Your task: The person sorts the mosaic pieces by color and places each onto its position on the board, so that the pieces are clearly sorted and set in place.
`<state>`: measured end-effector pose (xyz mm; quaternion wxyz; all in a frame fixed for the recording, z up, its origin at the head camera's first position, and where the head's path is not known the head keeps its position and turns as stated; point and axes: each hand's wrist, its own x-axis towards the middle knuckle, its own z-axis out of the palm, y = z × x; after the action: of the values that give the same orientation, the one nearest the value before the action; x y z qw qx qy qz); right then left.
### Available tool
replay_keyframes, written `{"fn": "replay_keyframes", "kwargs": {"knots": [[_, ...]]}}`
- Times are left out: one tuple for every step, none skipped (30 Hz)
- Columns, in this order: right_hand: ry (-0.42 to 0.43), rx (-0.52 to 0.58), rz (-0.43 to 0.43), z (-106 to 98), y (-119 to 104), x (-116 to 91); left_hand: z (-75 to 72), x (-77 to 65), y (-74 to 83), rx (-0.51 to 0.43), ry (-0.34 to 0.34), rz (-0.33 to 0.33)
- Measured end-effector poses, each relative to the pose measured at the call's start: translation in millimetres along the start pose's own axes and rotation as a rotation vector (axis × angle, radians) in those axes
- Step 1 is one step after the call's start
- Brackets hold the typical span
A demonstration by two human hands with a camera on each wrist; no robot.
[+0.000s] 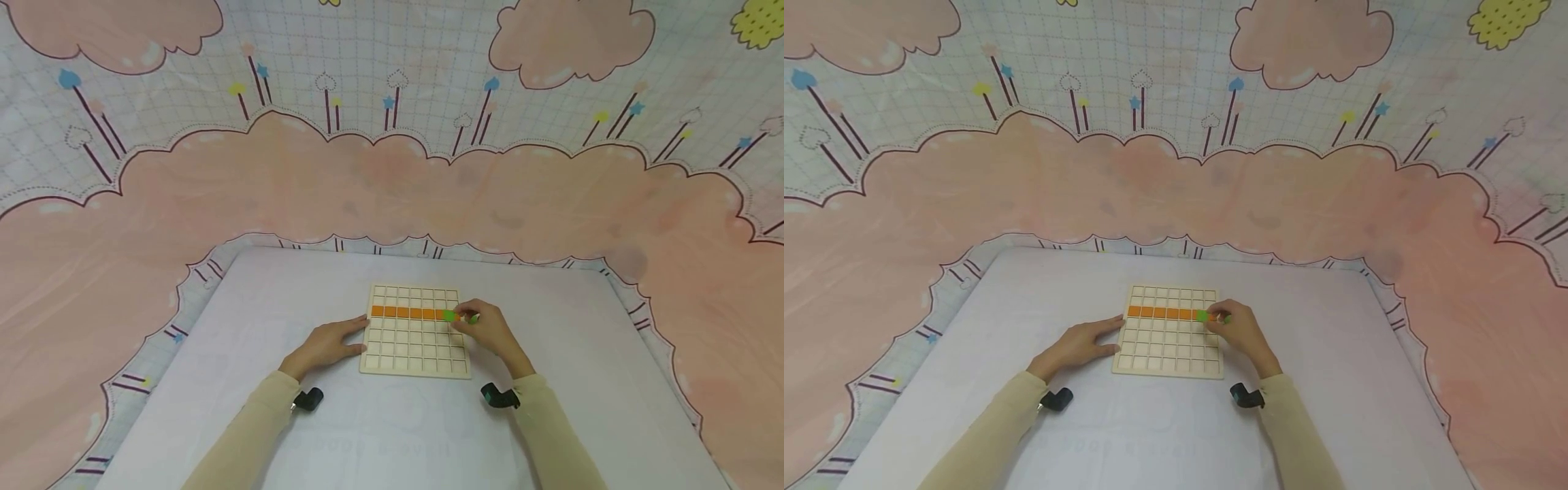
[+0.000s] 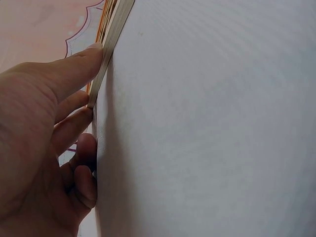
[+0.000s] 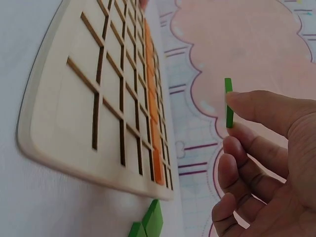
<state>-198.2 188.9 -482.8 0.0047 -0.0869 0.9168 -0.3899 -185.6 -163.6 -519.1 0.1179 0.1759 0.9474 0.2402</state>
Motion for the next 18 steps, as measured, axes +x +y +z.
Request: {"fn": "replay_keyframes", "kwargs": {"knots": [[-0.001,0.005,-0.007,1.5,-1.4,0.9,-0.3,-0.1,0.2,-0.003,0.000,0.001],[-0.002,0.011,-0.012,2.8,-3.3,1.4,-0.6,-0.1,0.3,-0.005,0.000,0.001],[-0.003,0.018,-0.019,4.0,-5.4,1.6,-0.8,-0.1,0.4,-0.005,0.000,0.001],[-0.003,0.023,-0.027,5.5,-7.5,1.7,-1.0,-0.1,0.3,-0.003,0.002,0.006],[-0.003,0.030,-0.031,7.0,-9.2,1.8,-1.0,0.1,0.2,-0.001,0.004,0.007],[-0.005,0.040,-0.035,8.5,-11.3,1.8,-1.0,0.3,0.0,0.003,0.004,0.008],[-0.010,0.045,-0.038,10.2,-13.0,1.8,-0.9,0.4,-0.3,0.008,0.007,0.012],[-0.015,0.054,-0.042,11.8,-15.2,1.5,-0.8,0.5,-0.6,0.012,0.008,0.013],[-0.020,0.058,-0.045,13.8,-16.7,1.7,-0.7,0.6,-0.8,0.015,0.008,0.015],[-0.026,0.060,-0.048,15.9,-17.6,2.1,-0.6,0.6,-0.9,0.017,0.009,0.019],[-0.034,0.063,-0.052,17.9,-18.3,2.5,-0.5,0.5,-1.0,0.016,0.008,0.018],[-0.040,0.067,-0.056,20.2,-19.2,3.1,-0.5,0.2,-1.1,0.017,0.007,0.021],[-0.045,0.070,-0.060,22.6,-20.3,3.9,-0.5,0.0,-1.0,0.016,0.007,0.023],[-0.047,0.084,-0.068,24.8,-21.2,4.6,-0.4,-0.1,-1.0,0.015,0.006,0.023],[-0.049,0.090,-0.074,27.1,-22.0,5.4,-0.1,-0.3,-1.1,0.014,0.009,0.026],[-0.049,0.090,-0.080,29.3,-22.8,6.1,0.2,-0.5,-1.1,0.011,0.013,0.027],[-0.050,0.093,-0.083,31.6,-23.8,6.4,0.7,-0.7,-1.2,0.011,0.012,0.021],[-0.053,0.095,-0.080,34.3,-24.6,6.7,1.3,-1.1,-1.1,0.013,0.009,0.015]]}}
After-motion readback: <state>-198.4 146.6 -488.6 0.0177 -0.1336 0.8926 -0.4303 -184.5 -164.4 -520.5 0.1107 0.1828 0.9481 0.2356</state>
